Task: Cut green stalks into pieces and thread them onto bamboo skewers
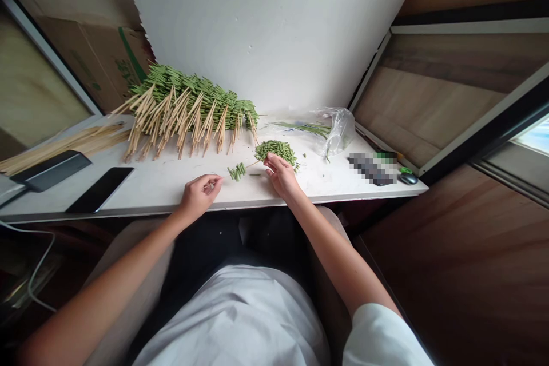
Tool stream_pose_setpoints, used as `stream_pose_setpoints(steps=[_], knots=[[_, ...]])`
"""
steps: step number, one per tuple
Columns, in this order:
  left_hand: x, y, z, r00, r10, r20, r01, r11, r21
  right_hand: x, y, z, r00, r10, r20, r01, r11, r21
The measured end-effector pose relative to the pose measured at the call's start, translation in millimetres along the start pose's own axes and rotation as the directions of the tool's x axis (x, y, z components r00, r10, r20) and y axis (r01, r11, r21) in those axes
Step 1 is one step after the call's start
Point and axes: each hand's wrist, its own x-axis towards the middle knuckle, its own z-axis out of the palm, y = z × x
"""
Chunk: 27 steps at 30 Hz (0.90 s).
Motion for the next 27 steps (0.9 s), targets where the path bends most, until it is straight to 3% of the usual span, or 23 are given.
stream_pose_setpoints(steps=[19, 27], knots=[[-0.9, -1.1, 1.1, 0.999, -0.036, 0.004, 0.036, 0.999, 0.0, 1.5, 2.7, 0.1, 1.0, -0.021, -0.021, 0.021, 0.999, -0.025], [0.9, 0.3, 0.1, 0.999, -0.046, -0.006, 0.046, 0.999, -0.018, 0.5, 3.1, 0.2, 0.998, -0.064, -0.018, 0.062, 0.992, -0.113]])
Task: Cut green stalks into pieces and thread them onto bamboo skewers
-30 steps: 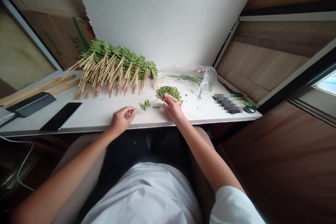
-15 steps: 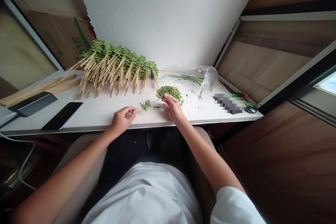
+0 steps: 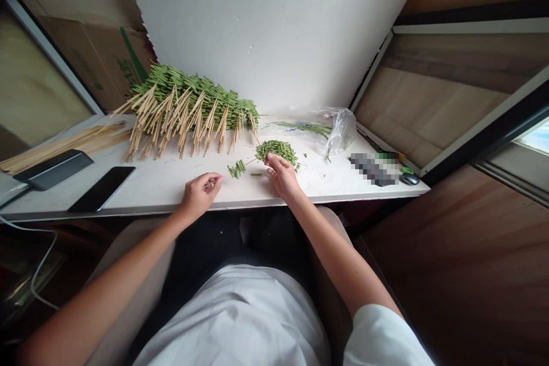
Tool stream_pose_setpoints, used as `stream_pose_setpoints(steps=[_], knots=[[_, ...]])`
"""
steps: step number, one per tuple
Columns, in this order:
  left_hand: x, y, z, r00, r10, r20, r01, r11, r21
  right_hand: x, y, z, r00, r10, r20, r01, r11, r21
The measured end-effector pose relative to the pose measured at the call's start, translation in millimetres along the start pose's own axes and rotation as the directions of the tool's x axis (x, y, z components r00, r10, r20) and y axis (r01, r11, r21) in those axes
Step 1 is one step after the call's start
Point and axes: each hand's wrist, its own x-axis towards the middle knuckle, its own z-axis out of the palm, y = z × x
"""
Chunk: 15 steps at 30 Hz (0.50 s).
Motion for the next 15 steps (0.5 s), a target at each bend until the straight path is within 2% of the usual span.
stream_pose_setpoints(steps=[8, 15], knots=[[-1, -1, 1.1, 1.0, -0.006, 0.012, 0.005, 0.999, 0.037, 11, -3, -13, 0.987, -0.147, -0.062, 0.138, 0.981, -0.14], [0, -1, 1.2, 0.999, -0.017, 0.035, 0.015, 0.999, 0.05, 13, 2, -15, 0.987, -0.148, -0.058, 0.135, 0.973, -0.186]])
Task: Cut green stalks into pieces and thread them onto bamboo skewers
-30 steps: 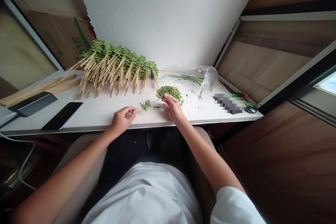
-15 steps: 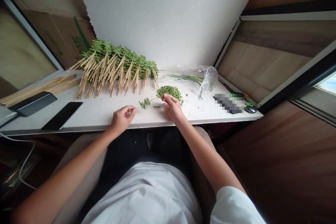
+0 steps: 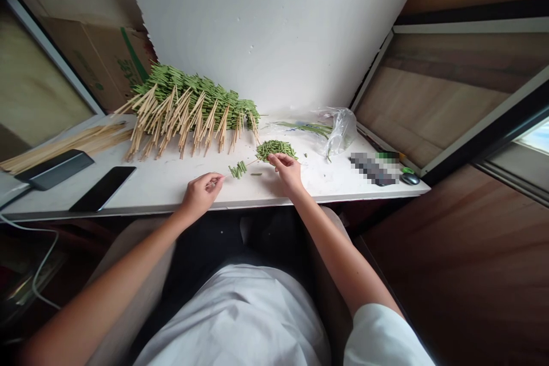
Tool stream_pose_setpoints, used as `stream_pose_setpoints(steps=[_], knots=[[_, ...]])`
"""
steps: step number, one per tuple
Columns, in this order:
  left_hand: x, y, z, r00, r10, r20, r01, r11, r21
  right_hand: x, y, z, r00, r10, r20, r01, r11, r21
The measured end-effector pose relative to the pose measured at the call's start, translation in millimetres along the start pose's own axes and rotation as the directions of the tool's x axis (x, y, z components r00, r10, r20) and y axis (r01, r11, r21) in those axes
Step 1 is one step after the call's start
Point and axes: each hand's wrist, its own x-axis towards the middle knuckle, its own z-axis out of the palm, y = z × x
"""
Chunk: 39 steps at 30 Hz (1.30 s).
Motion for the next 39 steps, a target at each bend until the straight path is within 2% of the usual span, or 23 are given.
stream_pose_setpoints(steps=[23, 31, 35, 39], knots=[[-0.1, 0.3, 0.6, 1.0, -0.008, 0.018, 0.008, 1.0, 0.001, -4.5, 2.6, 3.6, 1.0, -0.028, 0.011, 0.028, 1.0, -0.003], [0.2, 0.9, 0.9, 1.0, -0.024, 0.017, 0.024, 1.0, -0.003, -6.3, 0.0, 4.3, 0.998, -0.049, -0.03, 0.048, 0.998, -0.05], [0.1, 0.6, 1.4, 0.999, -0.021, 0.029, 0.021, 1.0, -0.002, -6.5, -1.6, 5.0, 0.994, -0.088, -0.067, 0.083, 0.993, -0.078], [-0.5, -1.0, 2.3, 0.999, -0.018, 0.032, 0.018, 1.0, 0.001, -9.4, -3.2, 4.8, 0.982, -0.185, -0.029, 0.176, 0.963, -0.202]])
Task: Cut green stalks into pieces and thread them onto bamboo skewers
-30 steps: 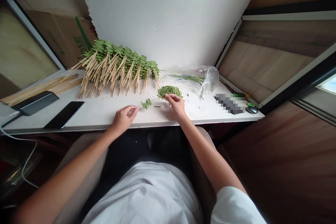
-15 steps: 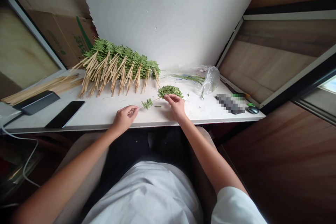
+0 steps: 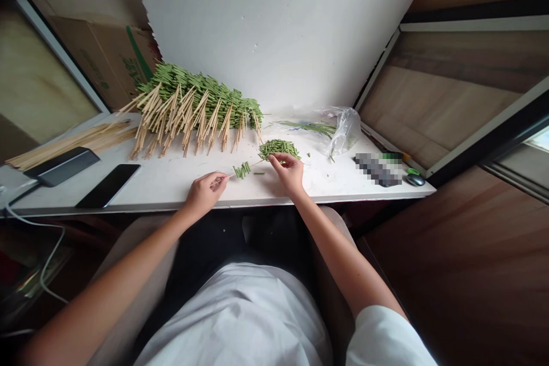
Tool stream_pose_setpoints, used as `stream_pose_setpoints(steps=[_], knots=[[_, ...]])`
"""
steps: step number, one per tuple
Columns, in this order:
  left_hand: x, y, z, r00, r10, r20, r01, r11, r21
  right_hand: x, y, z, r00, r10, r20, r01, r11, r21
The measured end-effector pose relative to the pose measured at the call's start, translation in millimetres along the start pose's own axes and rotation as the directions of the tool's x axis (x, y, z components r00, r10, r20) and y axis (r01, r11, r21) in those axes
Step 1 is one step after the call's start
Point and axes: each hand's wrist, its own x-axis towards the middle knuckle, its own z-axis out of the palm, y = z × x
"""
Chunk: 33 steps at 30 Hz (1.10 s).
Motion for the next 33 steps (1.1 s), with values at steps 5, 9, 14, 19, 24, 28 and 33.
stream_pose_setpoints(steps=[5, 9, 14, 19, 24, 28, 33], knots=[[-1, -2, 0.9, 1.0, -0.016, 0.003, 0.016, 1.0, 0.007, -6, -4, 0, 0.99, -0.138, 0.016, 0.139, 0.974, -0.178], [-1, -2, 1.4, 1.0, -0.016, 0.001, 0.016, 1.0, 0.007, -8, -8, 1, 0.984, -0.179, 0.01, 0.177, 0.958, -0.224], [0, -1, 0.7, 1.0, -0.005, 0.008, 0.005, 1.0, 0.01, -8, -9, 2, 0.981, -0.195, 0.0, 0.191, 0.956, -0.221], [1, 2, 0.1, 1.0, -0.013, 0.014, 0.013, 1.0, 0.01, -9, -6, 1, 0.975, -0.219, 0.028, 0.219, 0.946, -0.237], [2, 1, 0.0, 0.998, -0.058, -0.007, 0.058, 0.998, -0.017, -8, -8, 0, 0.979, -0.205, 0.012, 0.201, 0.942, -0.268], [2, 1, 1.1, 0.998, -0.068, -0.012, 0.068, 0.997, -0.02, -5, -5, -2, 0.984, -0.181, 0.003, 0.175, 0.949, -0.261], [6, 4, -5.4, 0.997, -0.077, -0.025, 0.078, 0.994, 0.071, -1, 1, -5, 0.986, -0.164, 0.007, 0.161, 0.954, -0.253]])
